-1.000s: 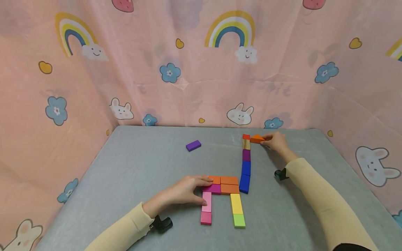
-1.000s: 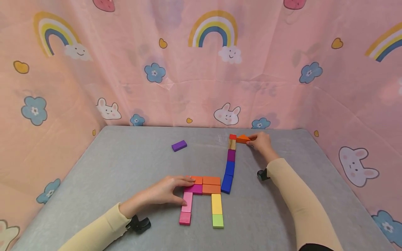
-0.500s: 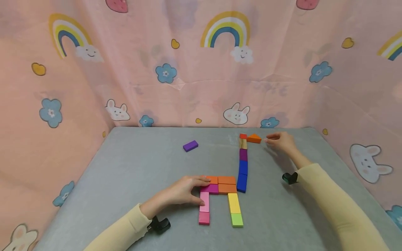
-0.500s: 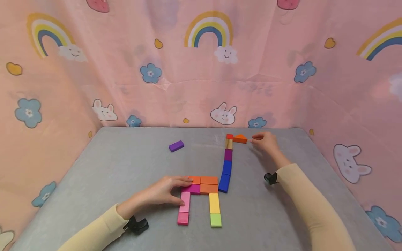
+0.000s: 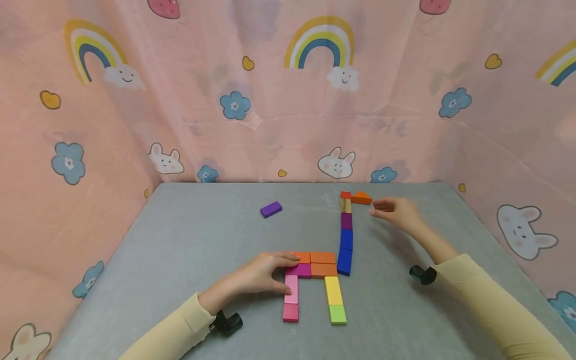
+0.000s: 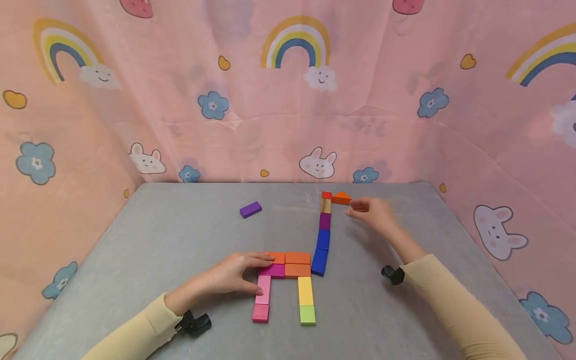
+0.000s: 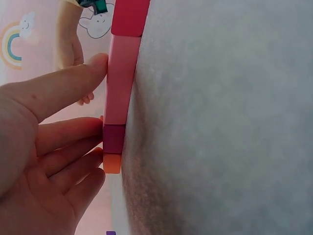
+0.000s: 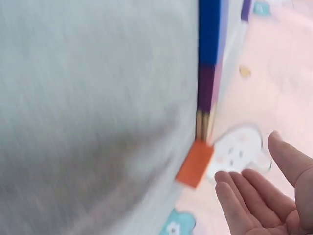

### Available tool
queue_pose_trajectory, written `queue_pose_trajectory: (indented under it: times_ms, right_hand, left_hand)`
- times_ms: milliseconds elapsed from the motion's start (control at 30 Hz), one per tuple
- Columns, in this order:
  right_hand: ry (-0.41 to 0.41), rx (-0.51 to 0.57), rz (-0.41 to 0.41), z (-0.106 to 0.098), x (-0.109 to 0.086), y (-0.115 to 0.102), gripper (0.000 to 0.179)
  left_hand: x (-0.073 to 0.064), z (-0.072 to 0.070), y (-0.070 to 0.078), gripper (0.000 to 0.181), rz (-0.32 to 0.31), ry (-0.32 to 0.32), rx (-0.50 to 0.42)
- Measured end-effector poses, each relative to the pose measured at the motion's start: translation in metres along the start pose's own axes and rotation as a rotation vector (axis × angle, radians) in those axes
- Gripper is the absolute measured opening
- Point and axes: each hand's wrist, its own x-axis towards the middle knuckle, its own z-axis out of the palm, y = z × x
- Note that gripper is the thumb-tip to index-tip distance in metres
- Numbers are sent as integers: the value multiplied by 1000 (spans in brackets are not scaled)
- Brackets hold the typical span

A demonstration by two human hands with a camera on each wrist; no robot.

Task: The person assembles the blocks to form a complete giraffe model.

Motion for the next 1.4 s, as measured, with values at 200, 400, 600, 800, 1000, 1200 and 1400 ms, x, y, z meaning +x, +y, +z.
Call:
queue_pose_trajectory:
  times_ms: [200,400,600,800,1000,1200,1400]
  right_hand:
    - [-27,-37,-101,25,-15,-18,55]
    - [-89,-106,-187,41,-25,-31,57]
    - [-144,-86,-240,47,-29,-36,56]
    - [-154,-71,-271,51,-33,-35,56]
    - [-126,-118,-278,56,-34,-36,54]
    - [-113,-120,-265,57,-35,-37,53]
    - [-110,-120,-266,59,-34,-35,52]
  left_hand:
    - [-1,-1,0,61,3,5,-10]
    - [-1,-2,1,61,1,-1,-8]
    - [-1,-1,1,61,-2,4,1]
    - [-1,1,2,61,8,23,19]
    - [-1,0,2,60,18,14,6]
    - [0,-1,3,60,21,9,34]
    - [4,-5,4,58,39,24,25]
